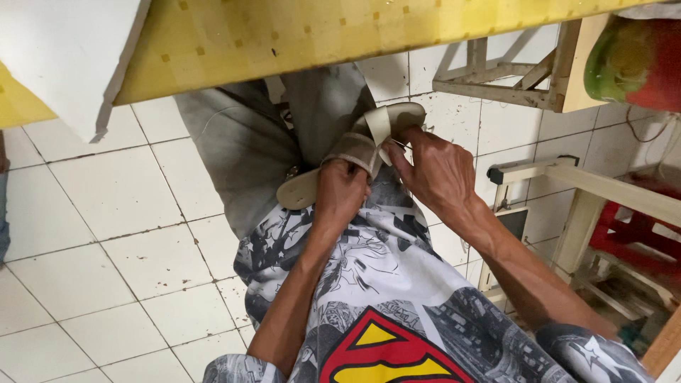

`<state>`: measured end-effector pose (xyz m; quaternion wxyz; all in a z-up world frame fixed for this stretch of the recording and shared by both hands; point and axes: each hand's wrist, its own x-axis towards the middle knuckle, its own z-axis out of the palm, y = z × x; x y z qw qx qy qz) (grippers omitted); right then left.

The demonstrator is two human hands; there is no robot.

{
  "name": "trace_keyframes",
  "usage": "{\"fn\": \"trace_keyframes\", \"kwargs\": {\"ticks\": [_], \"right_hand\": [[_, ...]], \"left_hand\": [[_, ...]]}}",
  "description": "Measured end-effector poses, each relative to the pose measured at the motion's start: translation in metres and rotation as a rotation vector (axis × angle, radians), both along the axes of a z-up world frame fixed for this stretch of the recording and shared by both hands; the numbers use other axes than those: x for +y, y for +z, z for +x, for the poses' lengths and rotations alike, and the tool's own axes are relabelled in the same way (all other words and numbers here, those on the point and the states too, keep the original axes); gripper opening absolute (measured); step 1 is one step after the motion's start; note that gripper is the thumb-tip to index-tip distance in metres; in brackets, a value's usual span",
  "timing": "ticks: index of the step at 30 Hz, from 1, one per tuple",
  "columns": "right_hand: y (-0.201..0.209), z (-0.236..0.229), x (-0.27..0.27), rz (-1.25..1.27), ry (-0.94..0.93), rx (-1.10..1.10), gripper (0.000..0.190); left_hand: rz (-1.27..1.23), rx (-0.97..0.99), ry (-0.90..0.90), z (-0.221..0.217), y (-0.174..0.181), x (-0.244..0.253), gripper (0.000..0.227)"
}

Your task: The person is repairing a beige slide sandal by hand. They hold the sandal on their lap and use a small tool to work on the strap, likely stitching or securing it to the sole. The workspace includes a yellow table with various tools and materials nearby.

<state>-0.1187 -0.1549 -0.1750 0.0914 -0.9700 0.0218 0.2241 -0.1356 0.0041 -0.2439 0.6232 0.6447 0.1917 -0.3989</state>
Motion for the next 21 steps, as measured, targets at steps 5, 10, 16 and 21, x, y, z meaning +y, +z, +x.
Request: {"fn": "trace_keyframes", "kwargs": {"ticks": [5, 10, 16, 21], "right_hand": [[-0.01, -0.007, 0.001, 0.044, -0.103, 0.001, 0.033], [-0.005, -0.002, 0.006, 0.035, -0.061, 0.008, 0.032], [-0.019, -0.006, 0.003, 0.105, -0.094, 0.007, 0.027], [-0.016, -0.01, -0.004, 0.346, -0.19, -0.199, 0.017]], "left_hand": [[0.045, -0.129, -0.023, -0.006, 0.004, 0.003, 0.031], [0.111, -0.291, -0.042, -0.009, -0.013, 0.002, 0.031], [0.138, -0.333, 0.046, -0.012, -0.012, 0.0, 0.03], [0.147, -0.239, 0.027, -0.009, -0.008, 0.0, 0.031]]}}
